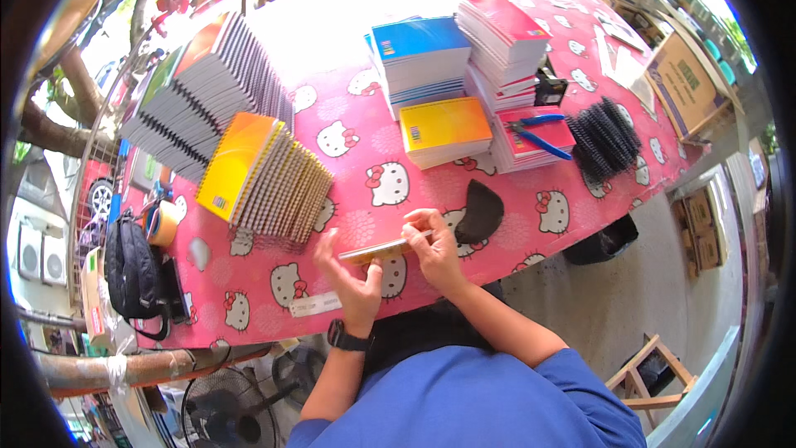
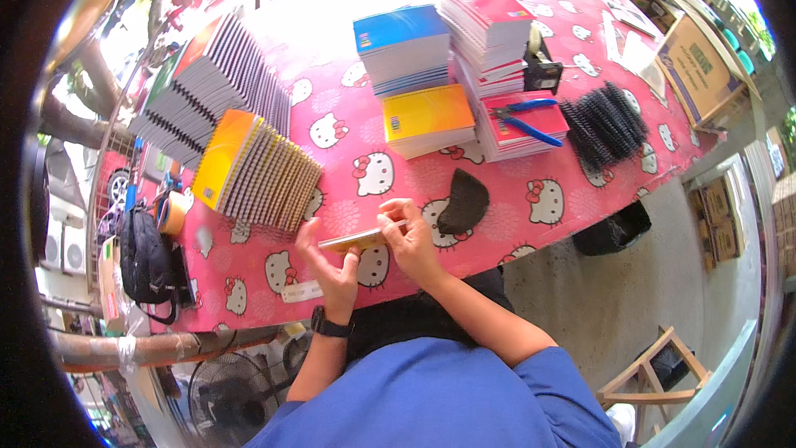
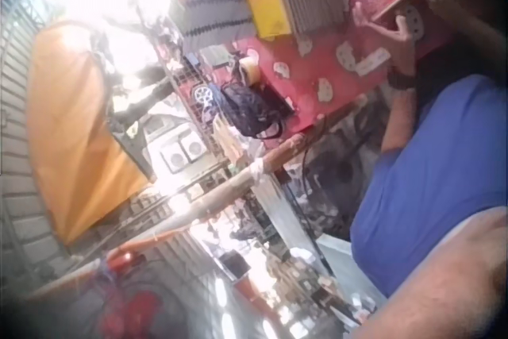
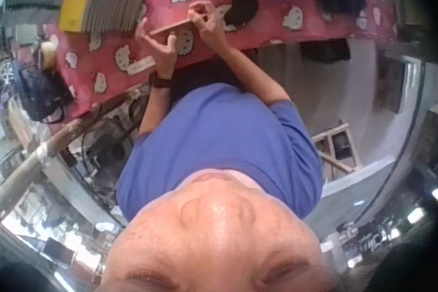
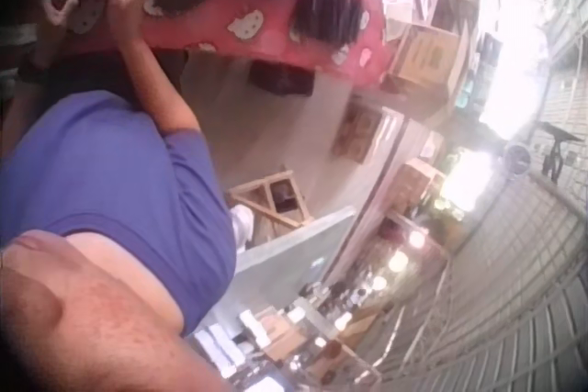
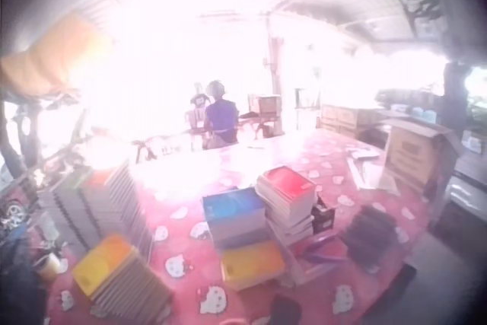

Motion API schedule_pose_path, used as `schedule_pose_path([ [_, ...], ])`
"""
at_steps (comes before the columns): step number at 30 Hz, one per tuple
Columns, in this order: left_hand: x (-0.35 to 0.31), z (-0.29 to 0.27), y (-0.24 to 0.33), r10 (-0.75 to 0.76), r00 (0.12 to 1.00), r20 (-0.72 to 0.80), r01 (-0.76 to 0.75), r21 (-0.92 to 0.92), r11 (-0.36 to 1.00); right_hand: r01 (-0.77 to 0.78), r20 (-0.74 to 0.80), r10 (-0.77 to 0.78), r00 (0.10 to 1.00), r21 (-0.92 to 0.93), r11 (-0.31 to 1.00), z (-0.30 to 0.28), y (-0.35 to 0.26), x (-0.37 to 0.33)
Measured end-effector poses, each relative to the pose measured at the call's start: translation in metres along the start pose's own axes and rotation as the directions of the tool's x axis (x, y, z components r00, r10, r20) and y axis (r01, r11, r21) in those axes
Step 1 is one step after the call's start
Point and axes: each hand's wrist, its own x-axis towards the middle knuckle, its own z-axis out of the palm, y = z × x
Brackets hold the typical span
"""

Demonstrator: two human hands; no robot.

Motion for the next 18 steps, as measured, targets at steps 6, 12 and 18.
schedule_pose_path([
  [6, 0.004, 0.002, 0.018, 0.375, 0.865, 0.333, -0.501, 0.573, 0.648, 0.400, 0.116, -0.389, 0.914, -0.421, 0.814, -0.035, -0.036, 0.012],
  [12, 0.008, 0.004, 0.019, 0.456, 0.794, 0.402, -0.607, 0.495, 0.622, 0.041, -0.268, -0.686, 0.677, -0.916, 0.399, -0.236, -0.091, 0.091],
  [18, 0.009, 0.003, 0.028, 0.461, 0.781, 0.422, -0.623, 0.462, 0.632, -0.100, 0.063, -0.500, 0.864, -0.951, -0.292, -0.288, -0.050, 0.112],
])
